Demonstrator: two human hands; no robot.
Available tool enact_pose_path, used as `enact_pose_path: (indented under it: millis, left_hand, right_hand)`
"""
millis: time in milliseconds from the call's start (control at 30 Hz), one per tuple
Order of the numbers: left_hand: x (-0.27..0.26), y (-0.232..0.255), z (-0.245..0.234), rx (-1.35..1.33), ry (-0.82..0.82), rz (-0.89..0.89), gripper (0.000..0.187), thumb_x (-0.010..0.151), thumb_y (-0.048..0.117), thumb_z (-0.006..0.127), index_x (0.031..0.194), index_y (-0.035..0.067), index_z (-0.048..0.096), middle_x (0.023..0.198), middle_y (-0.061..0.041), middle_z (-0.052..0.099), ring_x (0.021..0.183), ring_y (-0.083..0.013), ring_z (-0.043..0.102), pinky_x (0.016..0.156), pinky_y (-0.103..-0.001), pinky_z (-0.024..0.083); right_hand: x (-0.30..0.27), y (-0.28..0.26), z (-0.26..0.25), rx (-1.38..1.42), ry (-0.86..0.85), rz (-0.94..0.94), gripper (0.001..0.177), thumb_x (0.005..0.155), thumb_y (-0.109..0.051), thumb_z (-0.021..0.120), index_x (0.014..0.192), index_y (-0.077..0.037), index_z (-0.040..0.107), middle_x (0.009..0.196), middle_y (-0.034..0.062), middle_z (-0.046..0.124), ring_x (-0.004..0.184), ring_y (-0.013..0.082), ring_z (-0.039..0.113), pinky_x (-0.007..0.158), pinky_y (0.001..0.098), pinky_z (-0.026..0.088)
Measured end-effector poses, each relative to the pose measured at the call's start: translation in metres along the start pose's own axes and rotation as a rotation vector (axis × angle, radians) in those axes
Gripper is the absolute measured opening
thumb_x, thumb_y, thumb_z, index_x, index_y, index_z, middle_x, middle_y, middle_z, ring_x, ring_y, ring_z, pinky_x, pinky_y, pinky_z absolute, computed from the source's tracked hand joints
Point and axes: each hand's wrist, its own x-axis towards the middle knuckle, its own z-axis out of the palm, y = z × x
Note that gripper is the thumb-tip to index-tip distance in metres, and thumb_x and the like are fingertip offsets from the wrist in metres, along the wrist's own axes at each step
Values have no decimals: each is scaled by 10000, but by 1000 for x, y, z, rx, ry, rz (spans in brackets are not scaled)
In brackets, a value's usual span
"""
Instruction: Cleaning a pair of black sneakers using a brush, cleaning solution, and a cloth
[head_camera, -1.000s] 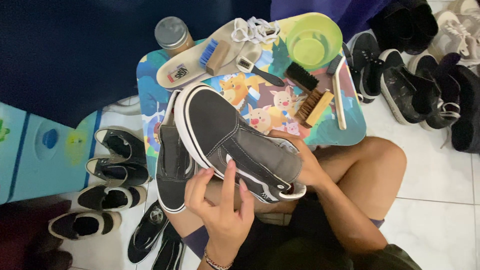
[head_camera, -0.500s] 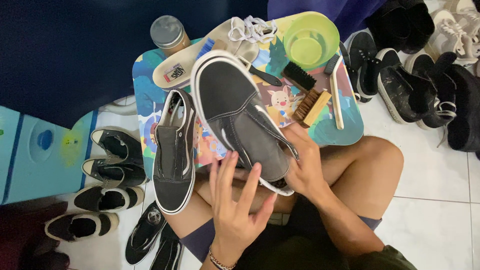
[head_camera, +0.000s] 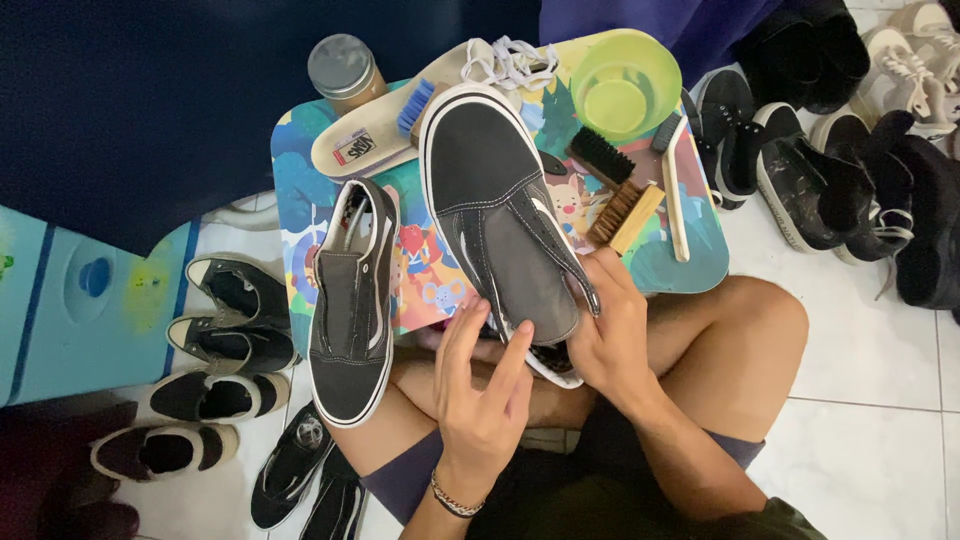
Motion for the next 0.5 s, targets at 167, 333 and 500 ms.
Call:
enact_pose_path:
  millis: [167, 333, 500]
  left_hand:
    - [16, -3, 1, 73, -28, -31, 480, 1106, 323, 850, 1515, 123, 696, 1613, -338, 557, 1502, -519, 628, 1275, -641, 559]
    - [33, -14, -4, 109, -8, 57, 317, 1145, 63, 639, 1433, 99, 765, 1510, -208, 661, 1439, -443, 681, 1275, -654, 544]
    - [49, -20, -2, 99, 59, 185, 242, 1155, 28, 615, 1213, 19, 849, 1268, -85, 840, 1287, -333, 802, 1192, -642, 531]
  right_hand:
    - [-1, -3, 10, -25, -8, 31, 317, 894, 3, 491, 1148, 35, 677, 1131, 206, 664, 1034, 370, 581, 978, 449, 447]
    - [-3, -4, 21, -16, -13, 86, 122, 1070, -26, 488, 976, -11, 565, 1005, 155, 580, 955, 325, 545, 897, 453, 445]
    - [-2, -5, 24, -17, -44, 138, 221, 975, 33, 436, 1062, 6, 638, 1075, 177, 668, 985, 361, 613, 930, 450, 491]
